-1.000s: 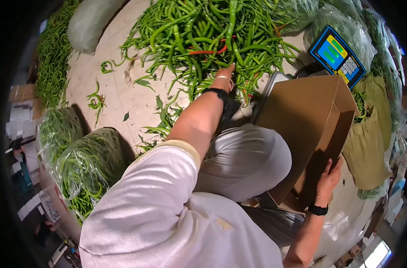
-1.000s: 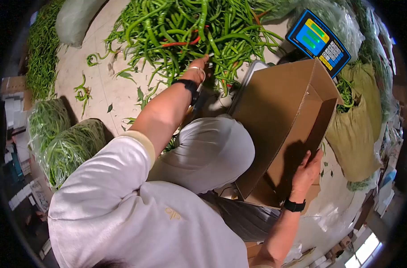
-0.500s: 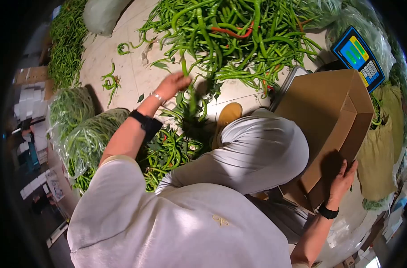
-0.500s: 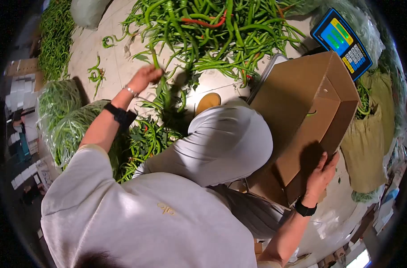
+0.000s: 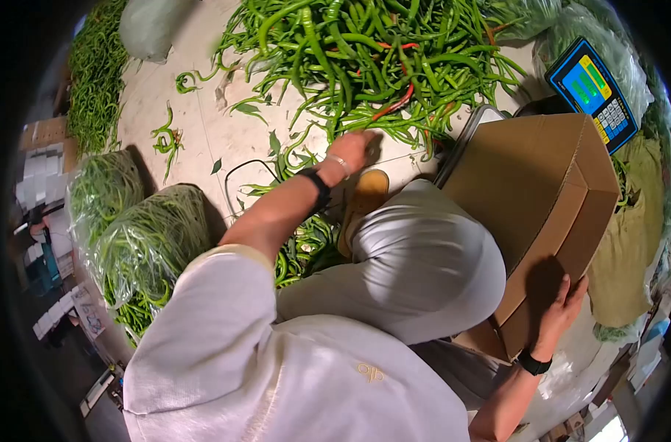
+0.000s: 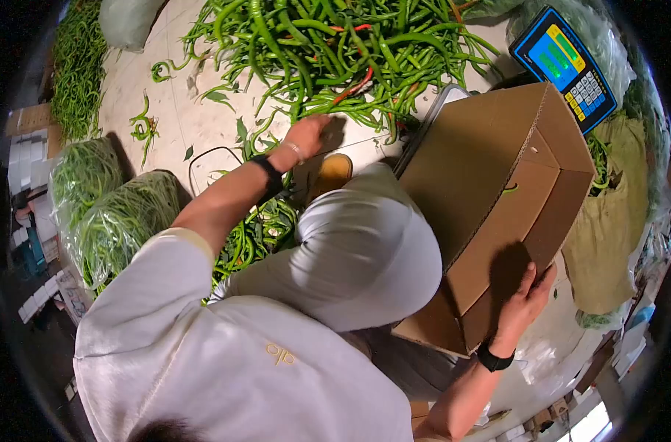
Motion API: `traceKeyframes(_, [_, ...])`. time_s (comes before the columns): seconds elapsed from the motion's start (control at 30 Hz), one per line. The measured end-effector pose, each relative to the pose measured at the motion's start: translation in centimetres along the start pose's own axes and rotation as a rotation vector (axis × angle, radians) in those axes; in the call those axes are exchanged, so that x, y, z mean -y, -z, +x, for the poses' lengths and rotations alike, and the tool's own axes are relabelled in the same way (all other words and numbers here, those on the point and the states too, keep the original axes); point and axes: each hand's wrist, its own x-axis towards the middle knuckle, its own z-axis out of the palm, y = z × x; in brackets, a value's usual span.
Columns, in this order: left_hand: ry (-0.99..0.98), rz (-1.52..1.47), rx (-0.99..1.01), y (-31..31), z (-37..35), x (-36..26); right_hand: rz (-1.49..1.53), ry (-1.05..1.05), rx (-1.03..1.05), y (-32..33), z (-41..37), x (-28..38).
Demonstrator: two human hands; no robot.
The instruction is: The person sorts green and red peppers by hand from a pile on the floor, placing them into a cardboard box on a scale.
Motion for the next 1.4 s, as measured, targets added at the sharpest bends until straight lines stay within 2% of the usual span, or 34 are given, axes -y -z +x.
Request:
traceKeyframes(0.03, [-0.063,0.041,-0.123,-0.6,2.0,-0.2,-0.018,0.011,0.000,0.0,0.0,0.3])
traceKeyframes(0.13, [0.123,0.306,-0.039,-2.2,6.3,-1.4,-0.014,-0.054,0.010,0.0,0.1,1.1])
traceKeyframes(0.17, [0.143,0.415,-0.158,-4.0,7.0,-0.6,-0.018,-0.073,0.019,0.0,0.1,1.1])
traceKeyframes(0.23, [0.218,0.512,-0.093,-4.9,7.9,-0.1,0.025,-0.144,0.035,-0.2,0.2,1.1])
traceKeyframes(0.27, [0.215,0.522,-0.076,-5.1,8.1,0.2,-0.083,-0.093,0.015,-0.2,0.2,1.1])
traceKeyframes(0.37, [0.180,0.488,-0.045,-4.3,7.7,1.1,-0.034,-0.172,0.010,-0.4,0.5,1.9])
traceKeyframes(0.47, [-0.019,0.144,-0.170,-2.8,6.6,3.2,-0.008,-0.206,0.035,-0.2,1.1,1.6])
traceKeyframes(0.57, [-0.041,0.101,-0.161,-0.5,4.2,3.3,-0.005,-0.228,0.039,-0.1,1.3,1.9])
traceKeyframes(0.6, [-0.018,0.170,-0.071,-0.2,3.5,4.0,-0.034,-0.236,0.040,-0.1,1.4,2.1])
traceKeyframes(0.67, [-0.054,0.205,-0.029,-0.4,2.3,4.5,-0.044,-0.269,0.016,-0.4,1.4,2.6])
traceKeyframes(0.77, [-0.103,0.289,0.038,-0.7,1.7,4.4,-0.141,-0.201,0.022,-0.2,1.3,1.9])
traceKeyframes(0.83, [-0.062,0.089,-0.060,-0.5,2.3,2.7,-0.117,-0.205,0.026,-0.1,1.3,1.8])
traceKeyframes(0.87, [-0.109,0.004,-0.136,-1.1,3.3,2.7,-0.087,-0.211,0.029,-0.1,1.3,1.8])
traceKeyframes(0.9, [-0.111,0.003,-0.133,-1.5,4.3,2.7,-0.088,-0.214,0.028,-0.2,1.2,2.0])
traceKeyframes(0.97, [0.020,0.206,-0.018,-2.1,6.1,2.5,-0.115,-0.190,0.013,-0.4,1.4,2.5])
traceKeyframes(1.0, [-0.015,0.231,-0.111,-2.6,6.8,2.2,-0.115,-0.192,0.006,-0.5,1.6,2.5])
traceKeyframes(1.03, [-0.023,0.226,-0.108,-2.9,7.3,2.2,-0.113,-0.202,0.024,-0.3,1.5,2.5])
traceKeyframes(1.1, [-0.116,0.473,-0.131,-3.1,8.2,1.9,-0.115,-0.221,0.037,-0.1,1.4,2.3])
traceKeyframes(1.17, [-0.160,0.517,-0.115,-3.3,8.4,2.2,-0.131,-0.145,0.023,-0.4,1.6,2.3])
traceKeyframes(1.23, [-0.338,0.601,-0.078,-3.5,7.9,2.3,-0.094,-0.153,0.008,-0.5,1.6,2.2])
traceKeyframes(1.27, [-0.261,0.569,-0.066,-3.7,7.6,2.2,-0.061,-0.159,0.006,-0.5,1.5,2.2])
traceKeyframes(1.3, [-0.267,0.567,-0.067,-3.7,7.7,2.1,-0.063,-0.163,0.002,-0.4,1.5,2.1])
traceKeyframes(1.37, [-0.086,0.640,0.062,-3.7,8.1,2.0,-0.063,-0.139,0.030,-0.3,1.6,1.8])
traceKeyframes(1.4, [-0.062,0.641,-0.021,-3.5,8.3,1.8,-0.066,-0.138,0.031,-0.2,1.5,1.6])
